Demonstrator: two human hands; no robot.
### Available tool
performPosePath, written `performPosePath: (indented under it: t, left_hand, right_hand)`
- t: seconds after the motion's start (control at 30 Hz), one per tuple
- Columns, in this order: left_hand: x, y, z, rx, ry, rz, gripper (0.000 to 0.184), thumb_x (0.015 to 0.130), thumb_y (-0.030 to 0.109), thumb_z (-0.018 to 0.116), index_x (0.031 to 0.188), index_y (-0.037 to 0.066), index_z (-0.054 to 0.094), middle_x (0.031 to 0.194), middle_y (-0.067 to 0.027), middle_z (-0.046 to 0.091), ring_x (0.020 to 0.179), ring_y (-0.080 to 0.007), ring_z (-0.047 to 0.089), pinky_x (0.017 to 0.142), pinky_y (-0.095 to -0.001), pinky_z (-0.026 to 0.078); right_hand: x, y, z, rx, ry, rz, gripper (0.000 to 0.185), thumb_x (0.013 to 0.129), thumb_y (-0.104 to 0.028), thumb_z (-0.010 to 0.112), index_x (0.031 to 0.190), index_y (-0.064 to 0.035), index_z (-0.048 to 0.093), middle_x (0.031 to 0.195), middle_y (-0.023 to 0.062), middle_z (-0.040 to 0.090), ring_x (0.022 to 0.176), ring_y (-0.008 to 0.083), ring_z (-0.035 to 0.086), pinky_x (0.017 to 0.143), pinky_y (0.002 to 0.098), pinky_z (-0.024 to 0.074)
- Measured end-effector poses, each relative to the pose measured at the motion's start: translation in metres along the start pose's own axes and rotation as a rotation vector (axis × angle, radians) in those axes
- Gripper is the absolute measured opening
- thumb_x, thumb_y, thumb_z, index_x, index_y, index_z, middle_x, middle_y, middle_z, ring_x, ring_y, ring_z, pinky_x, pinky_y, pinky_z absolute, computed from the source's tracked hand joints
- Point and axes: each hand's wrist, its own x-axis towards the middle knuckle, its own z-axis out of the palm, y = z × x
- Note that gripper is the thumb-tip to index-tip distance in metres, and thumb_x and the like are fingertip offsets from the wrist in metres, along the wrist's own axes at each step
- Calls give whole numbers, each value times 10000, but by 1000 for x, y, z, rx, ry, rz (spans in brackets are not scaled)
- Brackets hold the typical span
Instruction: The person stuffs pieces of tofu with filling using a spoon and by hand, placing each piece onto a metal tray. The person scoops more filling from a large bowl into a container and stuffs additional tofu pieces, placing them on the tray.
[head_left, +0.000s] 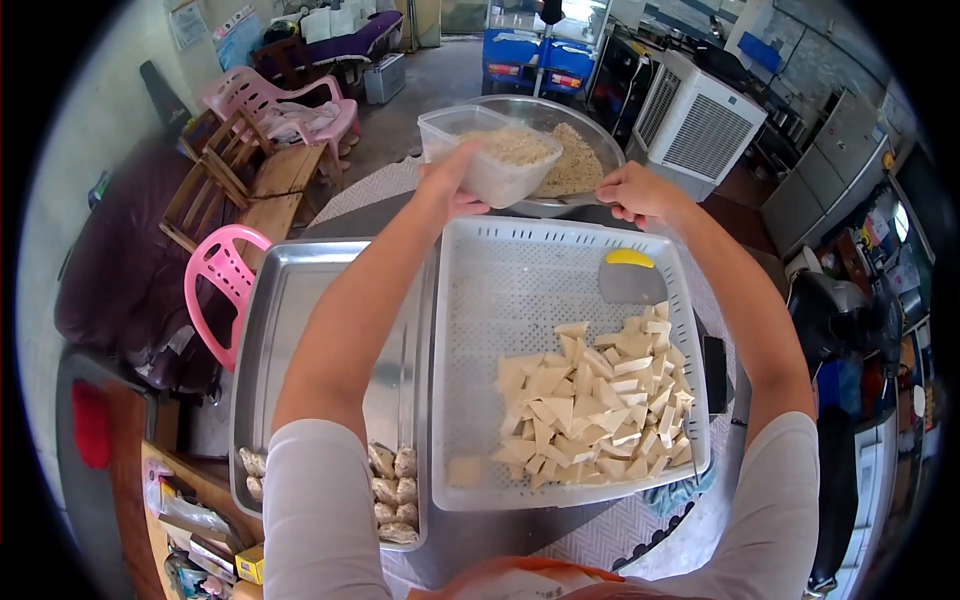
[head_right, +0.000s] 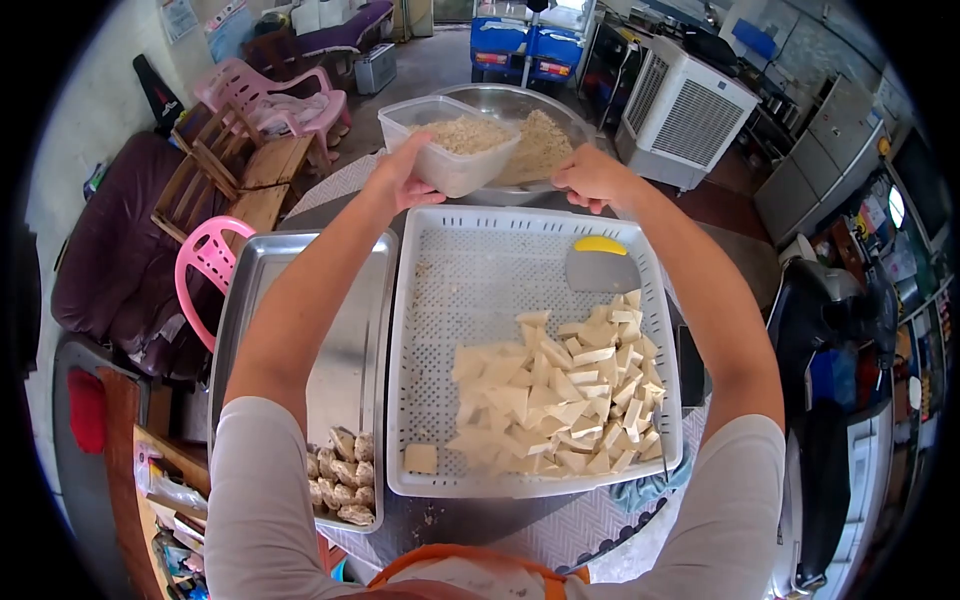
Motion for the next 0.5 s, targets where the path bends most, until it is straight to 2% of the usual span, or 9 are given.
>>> performPosePath:
  t: [0.07, 0.1, 0.2, 0.23, 0.33, 0.5]
  left_hand:
    - [-1, -1, 1, -18, -5, 4, 930, 684, 398, 757, 1251, 19, 124, 1184, -268, 459, 967, -372, 591, 781, -538, 527]
    - [-2, -2, 0, -27, -3, 3, 928, 682, 400, 758, 1248, 20, 128, 1180, -268, 459, 963, -370, 592, 778, -538, 528]
    - [-5, -4, -5, -18, -27, 45, 932, 670, 407, 764, 1238, 17, 136, 1163, -268, 460, 944, -362, 594, 773, -540, 530]
    - [-4, -4, -6, -16, -17, 44, 934, 666, 408, 764, 1236, 14, 138, 1160, -267, 461, 941, -359, 594, 769, -539, 532]
    - [-4, -4, -6, -9, -6, 40, 936, 657, 408, 765, 1230, 5, 143, 1157, -265, 462, 938, -352, 593, 764, -536, 535]
    - [-5, -2, -7, -2, -27, 24, 940, 652, 396, 765, 1234, -2, 144, 1164, -264, 458, 956, -355, 582, 772, -533, 534]
  right_hand:
    - [6, 6, 3, 229, -1, 105, 163, 834, -161, 573, 729, -41, 600, 597, 15, 515, 476, 80, 447, 404, 256, 365]
    - [6, 7, 6, 322, 29, 111, 132, 846, -157, 577, 792, -40, 605, 626, 9, 518, 510, 86, 476, 410, 249, 359]
    - [3, 9, 1, 305, 63, 137, 128, 843, -145, 585, 836, -24, 624, 646, 4, 520, 538, 90, 489, 413, 254, 361]
    - [4, 10, -1, 307, 100, 124, 145, 849, -131, 571, 905, -16, 640, 635, 14, 523, 520, 97, 489, 413, 258, 383]
    - [1, 7, -11, 211, 192, 112, 169, 855, -122, 555, 953, -17, 642, 620, 26, 526, 484, 103, 484, 404, 265, 408]
    - [-2, 1, -35, 203, 313, 25, 176, 864, -119, 534, 954, -7, 635, 594, 44, 519, 420, 101, 452, 345, 256, 418]
